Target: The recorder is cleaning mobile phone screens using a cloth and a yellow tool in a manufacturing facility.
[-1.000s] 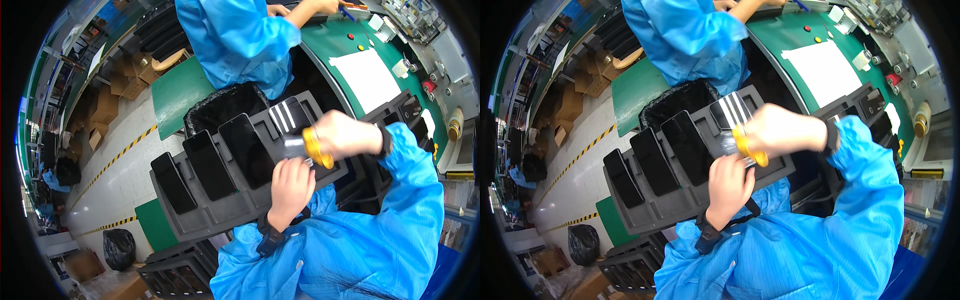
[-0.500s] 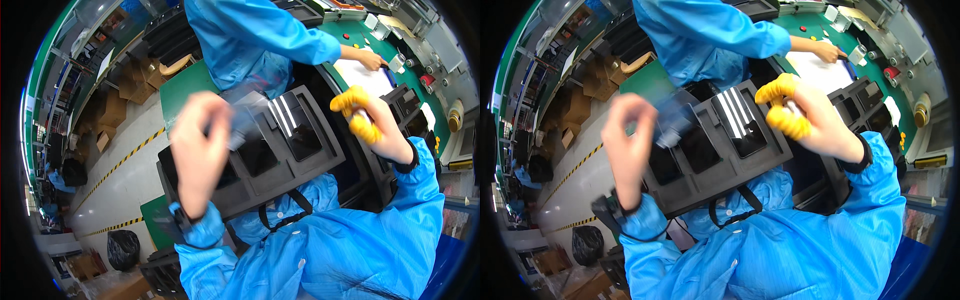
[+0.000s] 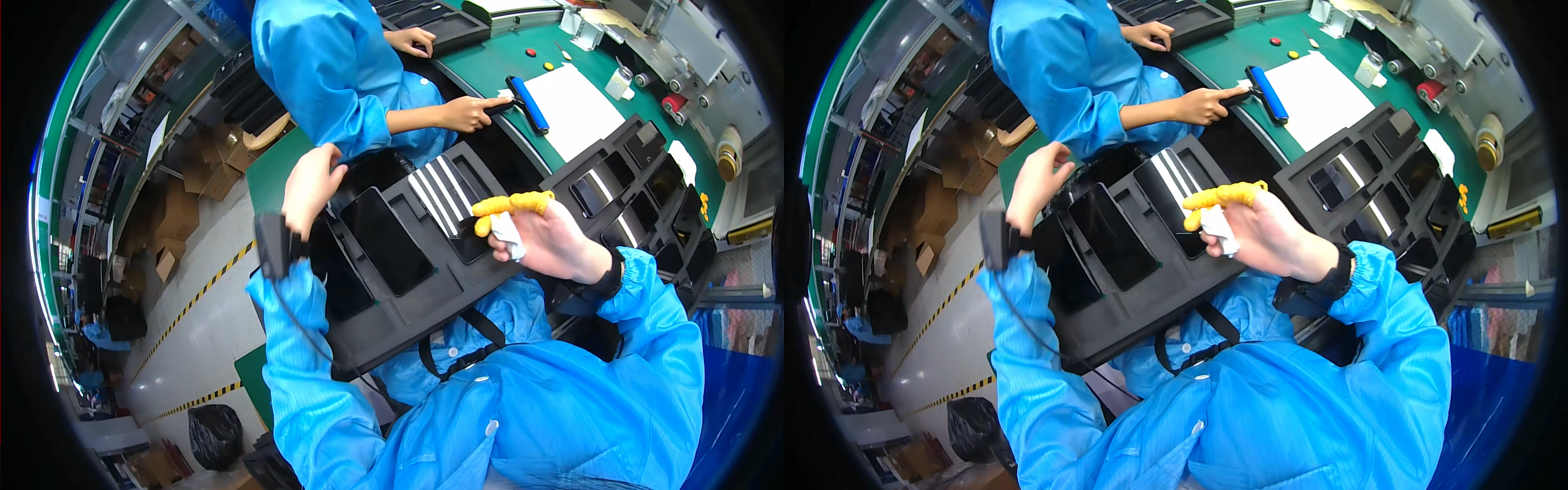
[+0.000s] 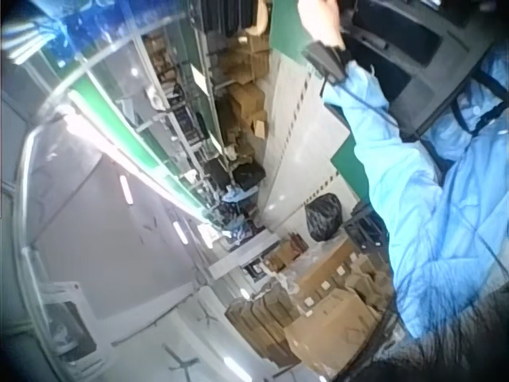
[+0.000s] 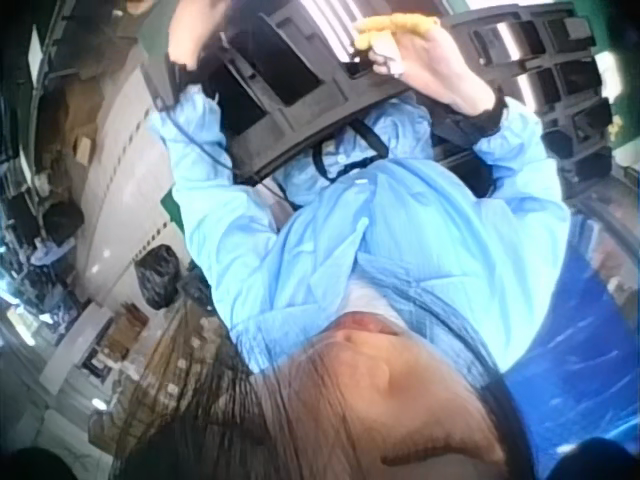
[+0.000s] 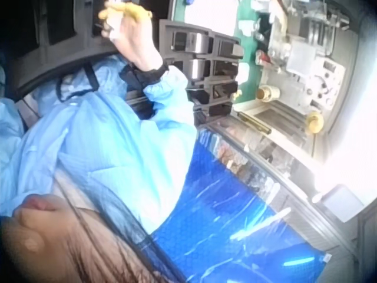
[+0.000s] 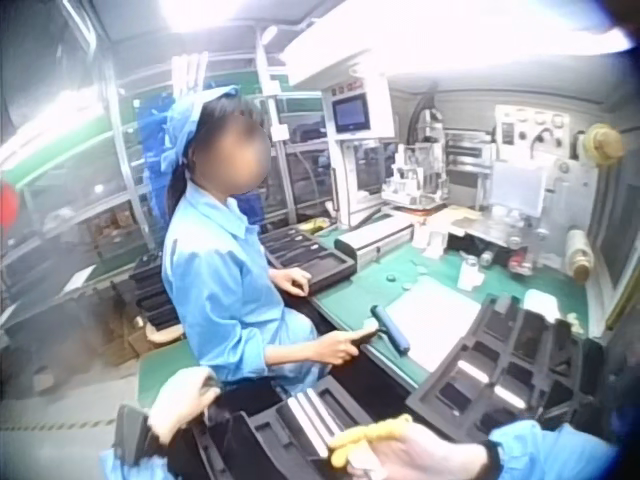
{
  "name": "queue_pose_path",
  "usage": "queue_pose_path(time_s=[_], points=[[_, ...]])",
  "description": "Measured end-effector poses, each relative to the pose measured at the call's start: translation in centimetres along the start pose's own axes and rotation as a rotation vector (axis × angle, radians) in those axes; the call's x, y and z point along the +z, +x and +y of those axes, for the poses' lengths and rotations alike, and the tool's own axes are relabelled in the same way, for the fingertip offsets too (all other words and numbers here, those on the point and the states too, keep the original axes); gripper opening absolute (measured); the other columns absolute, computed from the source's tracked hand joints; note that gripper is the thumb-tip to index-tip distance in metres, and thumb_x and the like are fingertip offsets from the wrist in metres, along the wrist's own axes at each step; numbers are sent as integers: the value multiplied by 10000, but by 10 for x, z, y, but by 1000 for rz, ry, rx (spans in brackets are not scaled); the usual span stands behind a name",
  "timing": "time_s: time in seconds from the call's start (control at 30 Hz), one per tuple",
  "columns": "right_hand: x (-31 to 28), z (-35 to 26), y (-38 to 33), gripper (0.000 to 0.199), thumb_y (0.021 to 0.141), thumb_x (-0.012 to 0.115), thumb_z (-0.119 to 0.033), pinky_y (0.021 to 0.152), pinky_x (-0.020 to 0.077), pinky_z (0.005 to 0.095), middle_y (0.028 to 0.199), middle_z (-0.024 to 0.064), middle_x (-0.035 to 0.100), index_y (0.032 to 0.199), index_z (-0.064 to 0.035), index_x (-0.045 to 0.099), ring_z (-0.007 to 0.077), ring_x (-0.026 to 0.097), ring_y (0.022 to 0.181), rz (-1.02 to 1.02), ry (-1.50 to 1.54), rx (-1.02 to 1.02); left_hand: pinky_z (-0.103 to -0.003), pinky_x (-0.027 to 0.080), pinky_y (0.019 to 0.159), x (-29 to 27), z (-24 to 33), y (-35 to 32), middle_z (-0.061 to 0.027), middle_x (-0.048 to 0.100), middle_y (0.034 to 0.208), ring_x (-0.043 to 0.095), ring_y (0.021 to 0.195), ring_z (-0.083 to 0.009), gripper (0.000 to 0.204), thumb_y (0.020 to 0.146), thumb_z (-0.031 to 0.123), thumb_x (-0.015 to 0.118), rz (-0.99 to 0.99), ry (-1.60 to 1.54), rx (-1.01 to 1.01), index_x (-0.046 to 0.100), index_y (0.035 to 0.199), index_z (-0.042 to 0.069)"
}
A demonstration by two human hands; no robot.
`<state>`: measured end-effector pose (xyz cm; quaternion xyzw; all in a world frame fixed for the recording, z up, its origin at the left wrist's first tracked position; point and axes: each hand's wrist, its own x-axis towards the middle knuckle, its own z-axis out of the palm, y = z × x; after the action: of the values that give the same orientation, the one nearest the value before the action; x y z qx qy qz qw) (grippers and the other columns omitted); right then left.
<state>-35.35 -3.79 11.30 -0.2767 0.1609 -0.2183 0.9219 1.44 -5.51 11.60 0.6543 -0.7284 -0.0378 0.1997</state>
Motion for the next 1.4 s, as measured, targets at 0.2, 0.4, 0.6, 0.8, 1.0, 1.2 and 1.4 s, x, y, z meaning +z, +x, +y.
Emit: queue_pose_path(time_s=[0.2,0.4,0.6,0.8,1.0,1.2,1.4], points=[[15,39,15,524,1006,335,-398,869,393,301,1220,98,551,1371,-34,427,140,497,991,-44,-166,-261,-285,496,708,-34,155,-58,-96,592,832,602,760,-169,225,814,87,690,-83,-408,117,608,1006,3],[39,55,17,592,1021,321,-462,1090,294,381,1377,96,435,1464,-70,284,195,419,1283,-212,-153,-269,-300,507,744,-28,188,-104,-94,595,928,613,803,-193,269,771,25,723,-21,-551,69,608,1013,-3],[42,52,17,544,1033,318,-434,1080,311,387,1341,100,466,1441,-75,320,200,452,1247,-230,-182,-266,-275,472,769,-29,173,-116,-81,612,874,607,824,-171,168,743,-25,721,-23,-774,-88,646,892,-1],[50,58,13,565,1014,386,-450,1037,352,350,1308,96,480,1426,-68,327,178,479,1198,-186,-256,-275,-292,478,747,-26,183,-123,-76,591,862,597,809,-192,218,679,3,757,62,-626,-60,655,871,21],[58,39,4,556,982,506,-332,1020,363,330,1311,91,449,1425,-60,308,156,488,1159,-155,-334,-227,-361,473,767,-22,160,-134,-24,545,833,548,809,-212,284,563,-10,764,215,-566,272,704,816,102],[64,37,6,462,881,689,-145,919,438,265,1177,72,548,1278,-16,491,119,546,1060,-200,-423,-9,-372,457,774,-30,154,-143,4,561,856,520,819,-195,298,546,84,831,354,-464,485,739,819,161],[61,33,10,212,838,712,-53,843,479,265,953,39,649,1033,-14,639,126,615,930,-223,-399,60,-355,464,742,-33,149,-149,-4,630,937,547,828,-193,295,507,125,796,313,-505,546,755,796,171]])
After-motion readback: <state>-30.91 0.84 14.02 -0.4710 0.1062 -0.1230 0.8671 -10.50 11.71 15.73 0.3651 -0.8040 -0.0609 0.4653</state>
